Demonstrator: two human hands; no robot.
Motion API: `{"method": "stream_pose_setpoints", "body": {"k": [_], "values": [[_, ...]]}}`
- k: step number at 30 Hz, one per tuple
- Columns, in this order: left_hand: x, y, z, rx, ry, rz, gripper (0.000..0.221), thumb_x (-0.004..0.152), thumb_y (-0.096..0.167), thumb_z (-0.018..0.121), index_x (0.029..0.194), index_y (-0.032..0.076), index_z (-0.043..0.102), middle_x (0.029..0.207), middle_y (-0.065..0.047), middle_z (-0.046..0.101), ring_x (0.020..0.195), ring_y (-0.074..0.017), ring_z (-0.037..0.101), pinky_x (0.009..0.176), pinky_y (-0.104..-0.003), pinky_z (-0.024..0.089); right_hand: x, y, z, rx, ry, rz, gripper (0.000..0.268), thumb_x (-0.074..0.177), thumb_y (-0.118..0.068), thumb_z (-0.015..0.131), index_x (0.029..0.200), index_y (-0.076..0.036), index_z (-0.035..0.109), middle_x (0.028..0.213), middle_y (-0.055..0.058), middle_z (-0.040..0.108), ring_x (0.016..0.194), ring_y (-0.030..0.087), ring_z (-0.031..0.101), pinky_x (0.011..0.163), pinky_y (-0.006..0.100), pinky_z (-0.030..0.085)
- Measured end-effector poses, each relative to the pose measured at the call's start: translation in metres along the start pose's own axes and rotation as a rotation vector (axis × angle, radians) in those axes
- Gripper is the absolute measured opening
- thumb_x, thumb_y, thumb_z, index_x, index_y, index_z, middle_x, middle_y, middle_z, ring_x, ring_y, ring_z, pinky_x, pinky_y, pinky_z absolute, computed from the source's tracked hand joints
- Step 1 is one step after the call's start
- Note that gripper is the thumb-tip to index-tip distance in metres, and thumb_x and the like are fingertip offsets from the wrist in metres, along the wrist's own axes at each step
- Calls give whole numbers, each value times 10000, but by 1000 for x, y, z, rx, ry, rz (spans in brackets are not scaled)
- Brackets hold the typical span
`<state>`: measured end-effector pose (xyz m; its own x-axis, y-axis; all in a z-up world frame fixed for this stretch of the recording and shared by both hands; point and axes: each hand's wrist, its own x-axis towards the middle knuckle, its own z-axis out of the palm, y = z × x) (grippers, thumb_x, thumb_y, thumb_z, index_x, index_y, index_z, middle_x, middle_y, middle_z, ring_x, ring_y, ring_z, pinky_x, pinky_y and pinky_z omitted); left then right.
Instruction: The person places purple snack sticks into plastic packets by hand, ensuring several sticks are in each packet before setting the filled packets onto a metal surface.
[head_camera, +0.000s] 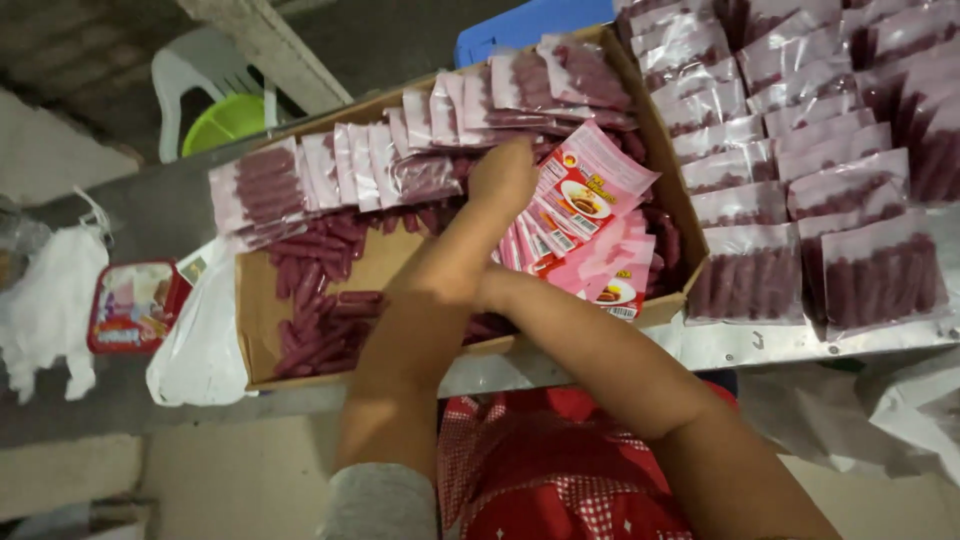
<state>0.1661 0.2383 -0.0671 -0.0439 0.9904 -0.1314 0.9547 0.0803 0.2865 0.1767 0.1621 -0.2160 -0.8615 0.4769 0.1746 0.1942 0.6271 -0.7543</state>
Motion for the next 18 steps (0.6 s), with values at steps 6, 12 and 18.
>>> {"method": "stream_pose_setpoints", "body": {"k": [6, 12, 18], "values": [[-33, 16, -30, -174, -82, -55, 561, 856, 510, 732, 1123, 31, 617, 1199, -225, 697, 1243, -412, 628, 1048, -550, 500, 18, 50, 46, -36, 21, -22, 572, 776, -599, 682, 1220, -239, 717, 1232, 46, 693, 1207, 266, 603, 1114, 404, 393], [-25, 11, -15, -158, -44, -90, 503, 848, 406, 795, 1084, -20, 671, 1094, -221, 731, 1172, -408, 675, 988, -551, 541, 21, 103, 79, -149, 0, -43, 686, 695, -745, 691, 1249, -341, 702, 1317, -67, 664, 1289, 135, 554, 1182, 312, 321], [14, -38, 28, -386, 121, -27, 281, 875, 284, 745, 1052, 68, 711, 1059, -188, 738, 1142, -369, 687, 950, -510, 574, 38, 154, 114, -245, -52, -98, 802, 614, -892, 700, 1278, -442, 686, 1401, -180, 635, 1372, 4, 506, 1249, 220, 249]]}}
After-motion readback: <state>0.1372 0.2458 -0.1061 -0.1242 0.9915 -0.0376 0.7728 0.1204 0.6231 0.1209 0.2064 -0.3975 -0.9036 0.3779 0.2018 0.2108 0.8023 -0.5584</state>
